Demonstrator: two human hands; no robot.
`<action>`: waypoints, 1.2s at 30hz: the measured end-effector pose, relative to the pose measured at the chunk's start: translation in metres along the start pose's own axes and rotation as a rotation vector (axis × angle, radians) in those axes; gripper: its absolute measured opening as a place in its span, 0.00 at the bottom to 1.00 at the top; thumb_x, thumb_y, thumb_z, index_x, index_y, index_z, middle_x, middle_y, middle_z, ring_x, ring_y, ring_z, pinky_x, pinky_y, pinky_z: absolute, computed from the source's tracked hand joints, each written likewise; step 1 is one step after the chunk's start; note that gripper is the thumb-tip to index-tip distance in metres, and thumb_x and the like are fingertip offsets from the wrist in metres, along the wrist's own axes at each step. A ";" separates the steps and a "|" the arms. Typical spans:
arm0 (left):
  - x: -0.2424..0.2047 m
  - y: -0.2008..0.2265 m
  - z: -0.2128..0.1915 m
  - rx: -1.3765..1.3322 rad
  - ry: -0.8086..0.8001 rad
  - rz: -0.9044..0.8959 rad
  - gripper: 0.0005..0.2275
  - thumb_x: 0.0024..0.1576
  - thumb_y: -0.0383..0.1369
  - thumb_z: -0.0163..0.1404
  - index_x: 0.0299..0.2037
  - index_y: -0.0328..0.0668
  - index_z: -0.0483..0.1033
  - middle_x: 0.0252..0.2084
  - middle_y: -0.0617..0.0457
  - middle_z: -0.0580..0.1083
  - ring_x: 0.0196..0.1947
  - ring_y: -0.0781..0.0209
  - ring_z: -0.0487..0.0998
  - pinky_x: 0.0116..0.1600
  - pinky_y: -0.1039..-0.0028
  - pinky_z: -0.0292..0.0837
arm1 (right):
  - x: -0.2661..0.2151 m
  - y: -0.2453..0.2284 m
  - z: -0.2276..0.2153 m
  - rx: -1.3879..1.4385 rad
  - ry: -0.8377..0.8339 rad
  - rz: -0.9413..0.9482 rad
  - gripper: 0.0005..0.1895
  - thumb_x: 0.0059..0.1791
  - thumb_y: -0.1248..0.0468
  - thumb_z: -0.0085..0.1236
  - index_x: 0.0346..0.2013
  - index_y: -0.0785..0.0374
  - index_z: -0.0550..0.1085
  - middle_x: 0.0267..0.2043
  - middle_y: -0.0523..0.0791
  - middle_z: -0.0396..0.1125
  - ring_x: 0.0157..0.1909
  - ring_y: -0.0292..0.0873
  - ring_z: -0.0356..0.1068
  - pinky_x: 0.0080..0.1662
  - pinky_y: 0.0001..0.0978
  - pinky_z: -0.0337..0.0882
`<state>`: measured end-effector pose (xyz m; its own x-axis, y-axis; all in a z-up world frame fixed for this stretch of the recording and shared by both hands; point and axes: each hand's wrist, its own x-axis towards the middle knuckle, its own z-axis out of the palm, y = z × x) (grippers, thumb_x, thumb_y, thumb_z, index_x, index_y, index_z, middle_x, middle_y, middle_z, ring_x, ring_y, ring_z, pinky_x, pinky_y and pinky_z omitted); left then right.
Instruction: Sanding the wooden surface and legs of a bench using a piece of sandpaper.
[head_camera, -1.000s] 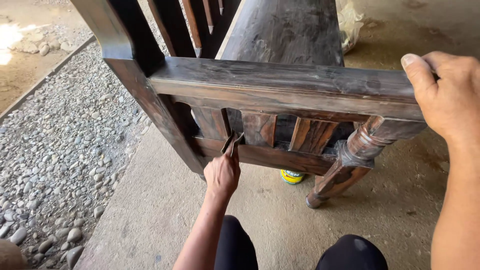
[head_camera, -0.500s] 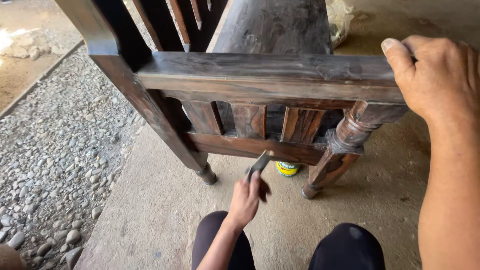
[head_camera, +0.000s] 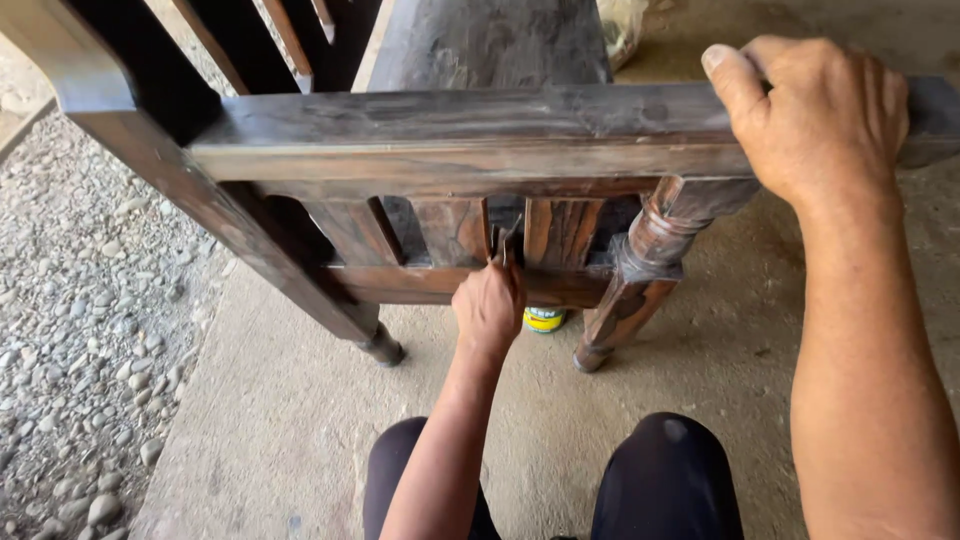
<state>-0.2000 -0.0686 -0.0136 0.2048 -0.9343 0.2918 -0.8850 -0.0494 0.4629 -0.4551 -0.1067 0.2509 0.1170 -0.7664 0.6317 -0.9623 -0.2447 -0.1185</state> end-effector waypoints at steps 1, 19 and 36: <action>0.015 -0.003 0.014 0.031 0.126 0.063 0.06 0.68 0.40 0.42 0.43 0.54 0.69 0.26 0.37 0.77 0.27 0.35 0.79 0.34 0.48 0.74 | 0.004 -0.003 -0.006 0.008 -0.050 0.070 0.27 0.61 0.42 0.47 0.33 0.59 0.79 0.27 0.52 0.71 0.32 0.58 0.71 0.46 0.59 0.65; -0.023 0.025 -0.057 -0.002 -0.082 -0.064 0.22 0.65 0.39 0.40 0.71 0.61 0.62 0.23 0.34 0.76 0.24 0.34 0.80 0.29 0.49 0.73 | 0.006 -0.001 -0.004 0.054 -0.010 0.010 0.26 0.59 0.43 0.49 0.31 0.59 0.79 0.26 0.52 0.70 0.29 0.57 0.69 0.39 0.56 0.67; -0.005 0.014 0.037 -1.296 -0.184 -0.399 0.32 0.70 0.53 0.33 0.33 0.22 0.70 0.17 0.46 0.72 0.13 0.58 0.73 0.20 0.68 0.71 | 0.004 0.012 0.013 -0.011 -0.009 0.004 0.32 0.65 0.41 0.49 0.27 0.59 0.76 0.25 0.50 0.69 0.30 0.56 0.69 0.46 0.56 0.66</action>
<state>-0.2287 -0.0776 -0.0393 0.2031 -0.9727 -0.1120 0.2630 -0.0560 0.9632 -0.4634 -0.1202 0.2420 0.1154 -0.7725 0.6244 -0.9653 -0.2354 -0.1128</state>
